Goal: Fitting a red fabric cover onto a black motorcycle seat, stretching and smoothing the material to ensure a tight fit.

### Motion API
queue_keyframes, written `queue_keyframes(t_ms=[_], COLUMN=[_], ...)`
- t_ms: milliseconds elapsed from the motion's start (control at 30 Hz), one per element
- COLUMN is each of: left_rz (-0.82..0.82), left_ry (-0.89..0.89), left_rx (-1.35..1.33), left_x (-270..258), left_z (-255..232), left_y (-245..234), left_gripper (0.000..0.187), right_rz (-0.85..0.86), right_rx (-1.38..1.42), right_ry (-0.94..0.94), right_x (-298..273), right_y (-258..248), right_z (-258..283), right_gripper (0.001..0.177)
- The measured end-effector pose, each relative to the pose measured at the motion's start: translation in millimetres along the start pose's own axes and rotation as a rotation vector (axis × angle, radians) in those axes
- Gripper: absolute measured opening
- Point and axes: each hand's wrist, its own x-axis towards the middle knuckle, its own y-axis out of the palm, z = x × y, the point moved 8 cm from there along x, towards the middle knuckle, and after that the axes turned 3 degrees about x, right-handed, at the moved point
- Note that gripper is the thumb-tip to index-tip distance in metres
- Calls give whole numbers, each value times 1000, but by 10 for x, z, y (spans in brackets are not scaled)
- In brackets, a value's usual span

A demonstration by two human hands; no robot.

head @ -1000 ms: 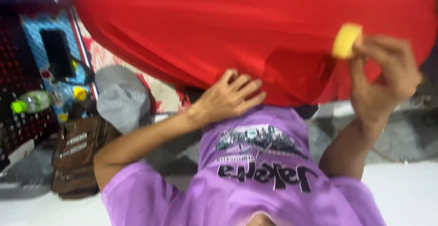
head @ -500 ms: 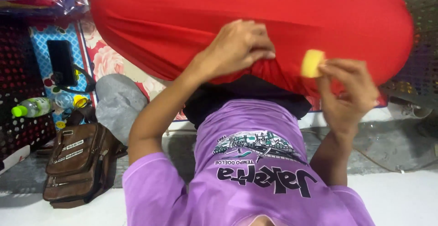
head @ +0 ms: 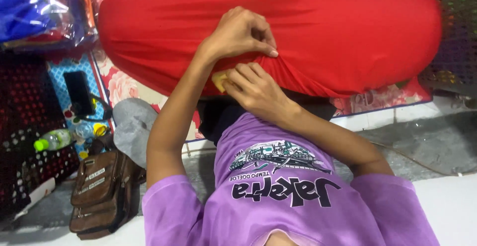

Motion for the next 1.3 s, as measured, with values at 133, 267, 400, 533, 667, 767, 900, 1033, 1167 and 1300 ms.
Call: queue_keyframes(t_ms=[133,267,400,533,667,767,900,1033,1167,1300], left_rz=[-32,-63,-69,-80,-90,-72,-33,-7,-126,-259], left_ry=[-16,-37,-34,-18,7,-19,61,134,204,115], left_rx=[-31,-51,-56,-73,-92,-75,-59,54,118,211], left_x=[-58,-97,-101,-120,-127,-149,-238,-527,-987,-1263], left_z=[-8,-19,-13,-20,-63,-86,-272,-593,-968,-888], left_y=[-9,-1,4,9,-31,-29,35,100,-57,250], left_gripper=[18,21,21,22,21,20,16,11,8,7], right_rz=[44,176,208,580,1197,940,607,551,294,335], right_rx=[36,72,26,-187,-216,-314,-333,-96,476,450], right_ry=[219,461,532,633,1158,1154,1545,1932,2074,1958], right_x=[-256,-703,-1107,-1553,-2261,-2727,-3514,-4496,-4538,-5153], right_y=[-72,-437,-733,-819,-934,-1372,-1784,-1280,-447,195], right_z=[-291,-428,-481,-613,-940,-1257,-1560,-1853,-1820,-1982], right_gripper=[14,31,28,14,38,43,29,18,52,37])
